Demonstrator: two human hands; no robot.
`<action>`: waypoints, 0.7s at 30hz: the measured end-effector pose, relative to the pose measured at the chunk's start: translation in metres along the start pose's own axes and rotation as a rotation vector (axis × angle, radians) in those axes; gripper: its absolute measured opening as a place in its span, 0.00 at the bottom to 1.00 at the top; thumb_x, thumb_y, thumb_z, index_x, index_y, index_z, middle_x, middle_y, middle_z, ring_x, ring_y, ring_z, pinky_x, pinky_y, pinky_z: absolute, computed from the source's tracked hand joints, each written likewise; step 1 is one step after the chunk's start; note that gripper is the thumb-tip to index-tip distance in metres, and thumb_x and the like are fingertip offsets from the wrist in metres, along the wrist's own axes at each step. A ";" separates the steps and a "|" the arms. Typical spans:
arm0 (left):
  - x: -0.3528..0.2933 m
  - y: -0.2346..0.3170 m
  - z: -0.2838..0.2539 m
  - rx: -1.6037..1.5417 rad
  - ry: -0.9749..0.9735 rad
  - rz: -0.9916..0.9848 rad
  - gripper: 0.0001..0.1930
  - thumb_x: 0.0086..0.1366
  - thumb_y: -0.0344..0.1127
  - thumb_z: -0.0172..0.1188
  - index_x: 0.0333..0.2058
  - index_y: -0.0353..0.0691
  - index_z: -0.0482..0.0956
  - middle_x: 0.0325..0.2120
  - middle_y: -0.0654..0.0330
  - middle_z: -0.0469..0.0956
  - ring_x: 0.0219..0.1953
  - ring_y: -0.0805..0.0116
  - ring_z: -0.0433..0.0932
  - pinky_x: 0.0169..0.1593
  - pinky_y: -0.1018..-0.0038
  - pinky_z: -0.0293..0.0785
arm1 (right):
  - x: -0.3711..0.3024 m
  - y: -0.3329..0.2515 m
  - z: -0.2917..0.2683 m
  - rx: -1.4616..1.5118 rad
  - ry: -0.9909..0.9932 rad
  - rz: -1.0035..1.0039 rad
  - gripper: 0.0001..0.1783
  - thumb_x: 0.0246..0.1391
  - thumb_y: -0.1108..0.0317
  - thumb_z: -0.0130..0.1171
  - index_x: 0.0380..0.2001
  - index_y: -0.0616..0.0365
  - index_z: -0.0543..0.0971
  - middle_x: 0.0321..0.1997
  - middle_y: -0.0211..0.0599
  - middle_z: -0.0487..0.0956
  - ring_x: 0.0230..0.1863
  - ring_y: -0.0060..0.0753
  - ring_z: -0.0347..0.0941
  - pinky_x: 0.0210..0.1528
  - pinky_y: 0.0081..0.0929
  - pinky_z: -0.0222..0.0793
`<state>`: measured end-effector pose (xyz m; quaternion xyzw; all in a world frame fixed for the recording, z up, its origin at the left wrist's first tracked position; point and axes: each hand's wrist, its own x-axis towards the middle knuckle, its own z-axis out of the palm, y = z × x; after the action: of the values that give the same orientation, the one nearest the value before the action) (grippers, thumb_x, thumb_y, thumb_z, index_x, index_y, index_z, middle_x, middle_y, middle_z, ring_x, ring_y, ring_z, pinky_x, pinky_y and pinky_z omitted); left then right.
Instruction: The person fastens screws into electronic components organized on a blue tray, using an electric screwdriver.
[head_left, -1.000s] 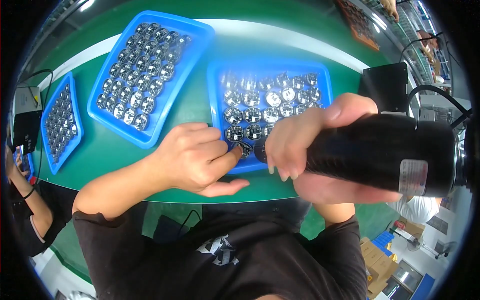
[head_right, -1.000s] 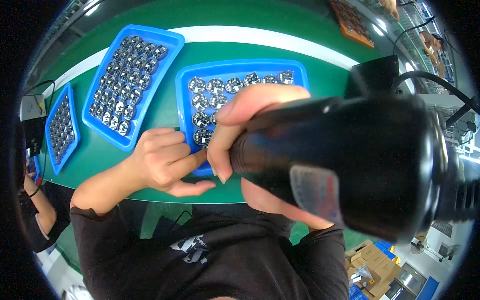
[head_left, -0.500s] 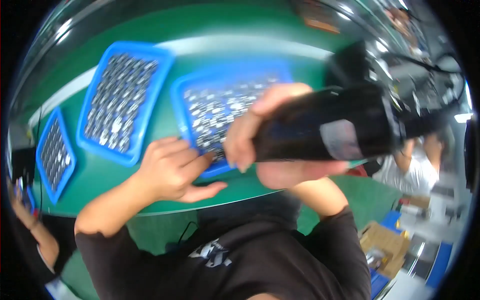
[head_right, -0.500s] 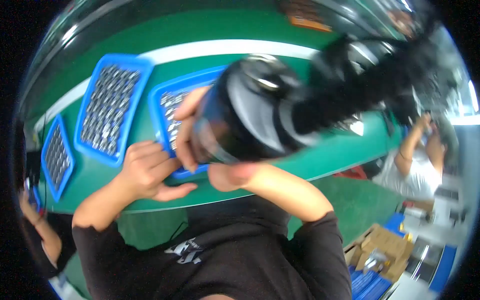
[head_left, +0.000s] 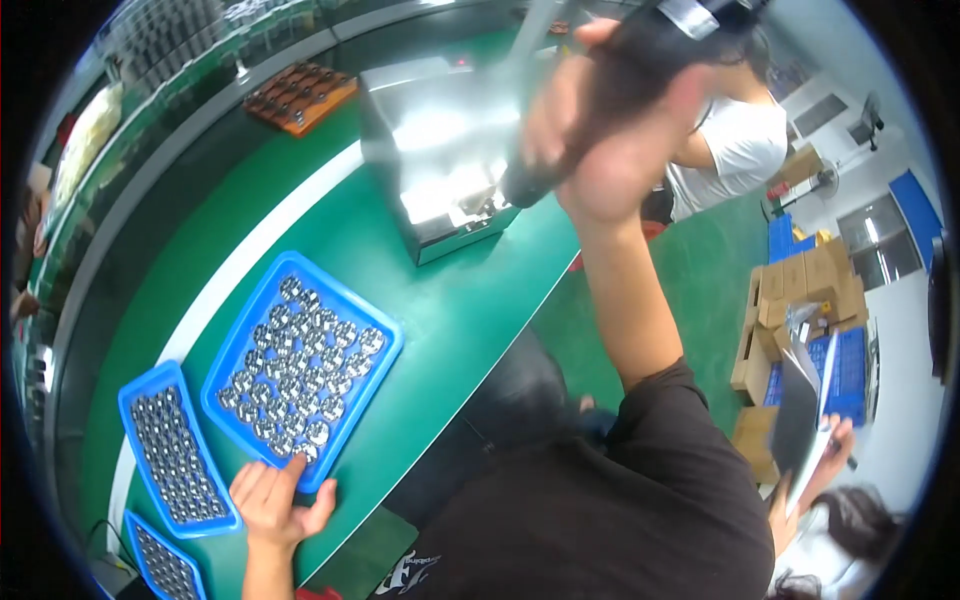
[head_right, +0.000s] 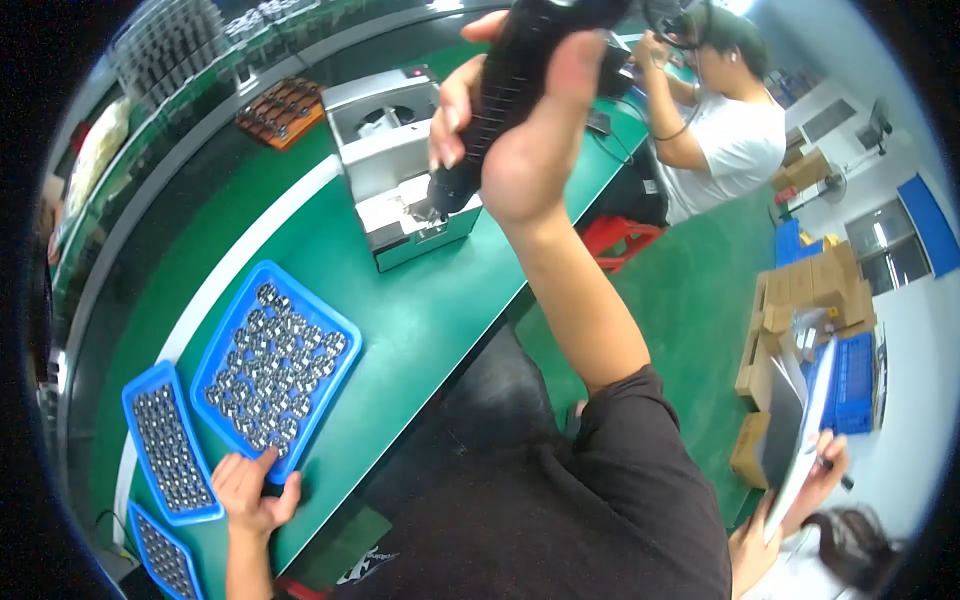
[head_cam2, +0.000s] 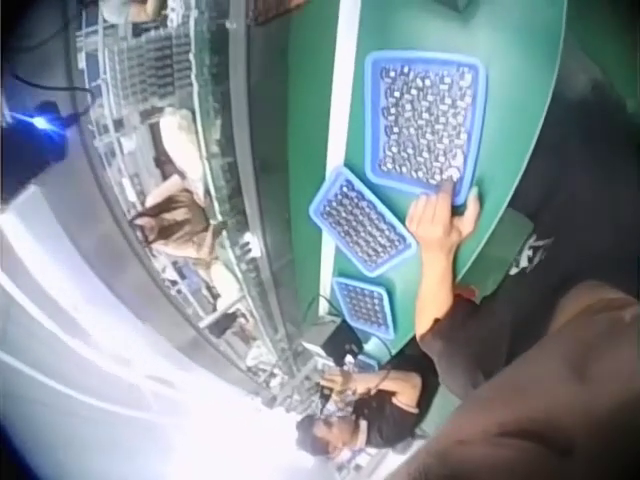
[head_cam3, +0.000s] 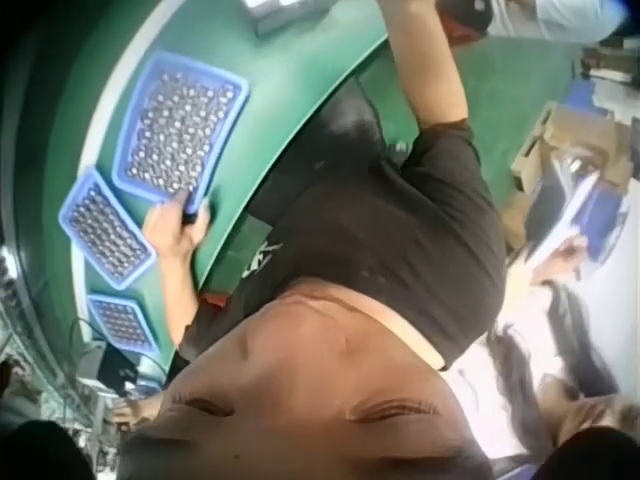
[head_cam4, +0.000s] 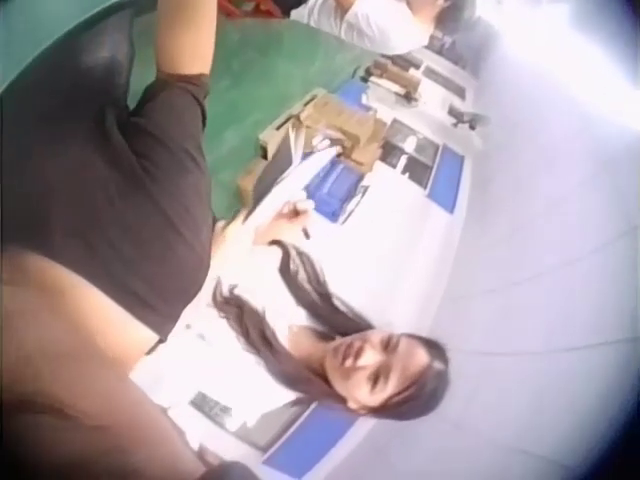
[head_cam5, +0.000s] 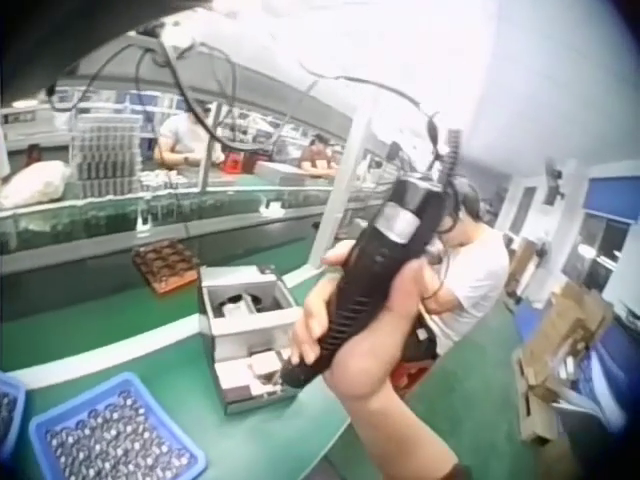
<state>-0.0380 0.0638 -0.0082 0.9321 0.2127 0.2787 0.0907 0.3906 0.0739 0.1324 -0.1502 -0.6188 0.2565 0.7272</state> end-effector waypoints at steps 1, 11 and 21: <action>0.002 -0.002 0.003 0.001 -0.011 0.000 0.16 0.50 0.41 0.70 0.32 0.34 0.82 0.17 0.57 0.73 0.18 0.58 0.69 0.25 0.66 0.63 | 0.013 0.005 -0.006 0.104 -0.293 -0.133 0.48 0.56 0.17 0.30 0.49 0.54 0.68 0.13 0.33 0.66 0.09 0.33 0.61 0.13 0.31 0.63; 0.013 0.019 -0.006 0.086 -0.028 0.020 0.10 0.57 0.38 0.72 0.34 0.38 0.86 0.25 0.55 0.82 0.22 0.54 0.77 0.28 0.63 0.74 | -0.026 0.005 0.024 0.153 0.371 0.332 0.46 0.62 0.24 0.35 0.45 0.63 0.71 0.13 0.34 0.70 0.09 0.24 0.66 0.12 0.23 0.63; 0.007 0.030 -0.013 0.023 -0.162 -0.172 0.07 0.60 0.32 0.68 0.37 0.38 0.84 0.25 0.48 0.79 0.25 0.50 0.77 0.31 0.62 0.76 | -0.113 0.023 0.025 0.696 0.299 0.525 0.44 0.63 0.26 0.35 0.55 0.59 0.66 0.15 0.30 0.70 0.08 0.23 0.65 0.10 0.22 0.63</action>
<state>-0.0300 0.0408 0.0149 0.9309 0.2869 0.1913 0.1206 0.3509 0.0270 0.0321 -0.0841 -0.3250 0.6001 0.7261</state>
